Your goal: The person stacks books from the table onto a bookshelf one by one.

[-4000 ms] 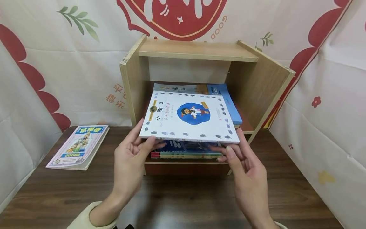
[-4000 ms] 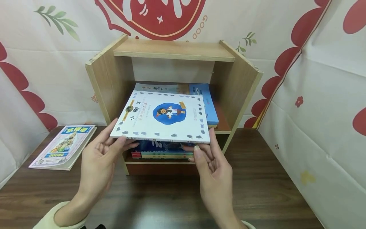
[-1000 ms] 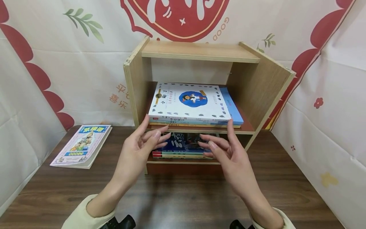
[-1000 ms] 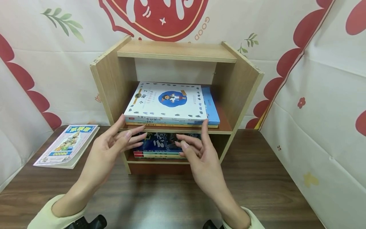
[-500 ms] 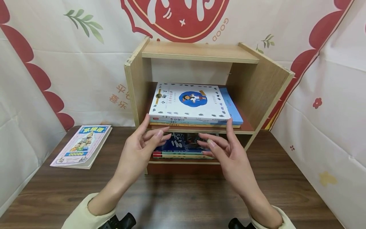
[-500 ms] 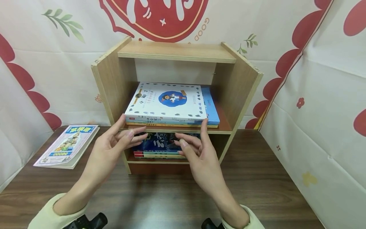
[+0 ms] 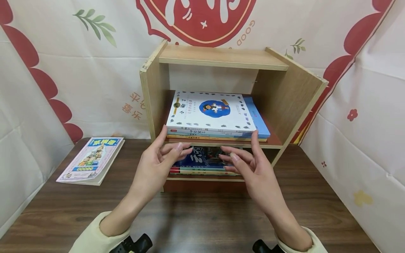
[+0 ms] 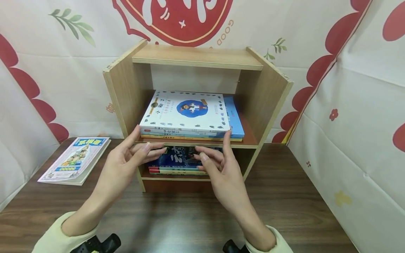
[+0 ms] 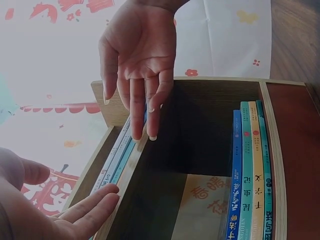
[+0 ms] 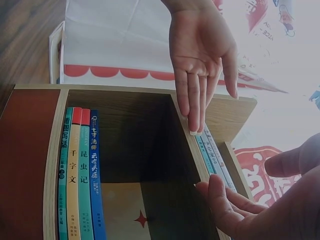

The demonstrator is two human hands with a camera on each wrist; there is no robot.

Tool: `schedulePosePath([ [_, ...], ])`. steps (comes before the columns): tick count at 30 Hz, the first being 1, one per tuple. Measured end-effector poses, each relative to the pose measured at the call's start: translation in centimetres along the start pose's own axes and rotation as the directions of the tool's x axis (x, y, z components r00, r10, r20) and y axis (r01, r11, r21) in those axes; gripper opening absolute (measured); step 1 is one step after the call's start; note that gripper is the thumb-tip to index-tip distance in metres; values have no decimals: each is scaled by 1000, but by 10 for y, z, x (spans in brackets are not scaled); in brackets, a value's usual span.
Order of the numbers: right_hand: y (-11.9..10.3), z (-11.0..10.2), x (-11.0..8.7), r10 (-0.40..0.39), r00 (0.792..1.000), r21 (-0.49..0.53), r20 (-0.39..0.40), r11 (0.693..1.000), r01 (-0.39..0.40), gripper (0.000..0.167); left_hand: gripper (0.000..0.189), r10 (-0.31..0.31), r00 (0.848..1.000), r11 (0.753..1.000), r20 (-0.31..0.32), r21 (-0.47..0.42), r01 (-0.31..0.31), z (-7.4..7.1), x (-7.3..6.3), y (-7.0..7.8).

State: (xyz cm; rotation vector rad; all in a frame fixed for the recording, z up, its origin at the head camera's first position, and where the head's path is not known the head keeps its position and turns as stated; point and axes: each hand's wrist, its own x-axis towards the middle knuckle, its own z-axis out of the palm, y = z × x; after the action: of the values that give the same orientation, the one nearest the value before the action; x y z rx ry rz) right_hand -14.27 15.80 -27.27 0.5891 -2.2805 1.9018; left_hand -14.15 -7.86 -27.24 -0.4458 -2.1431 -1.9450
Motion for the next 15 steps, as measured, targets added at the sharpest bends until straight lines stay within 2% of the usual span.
schedulePosePath([
  [3,1,0,0,9,1000,5,-8,1000,-9,80,73,-4,1000,1000,12,-11,4,0,-1,0],
  [10,3,2,-3,6,1000,25,-24,1000,-6,79,73,0,999,995,47,-97,4,1,-5,-1],
  [15,3,17,-11,9,999,94,-54,996,-4,75,64,53,999,995,7,-89,-52,-2,-16,-1],
])
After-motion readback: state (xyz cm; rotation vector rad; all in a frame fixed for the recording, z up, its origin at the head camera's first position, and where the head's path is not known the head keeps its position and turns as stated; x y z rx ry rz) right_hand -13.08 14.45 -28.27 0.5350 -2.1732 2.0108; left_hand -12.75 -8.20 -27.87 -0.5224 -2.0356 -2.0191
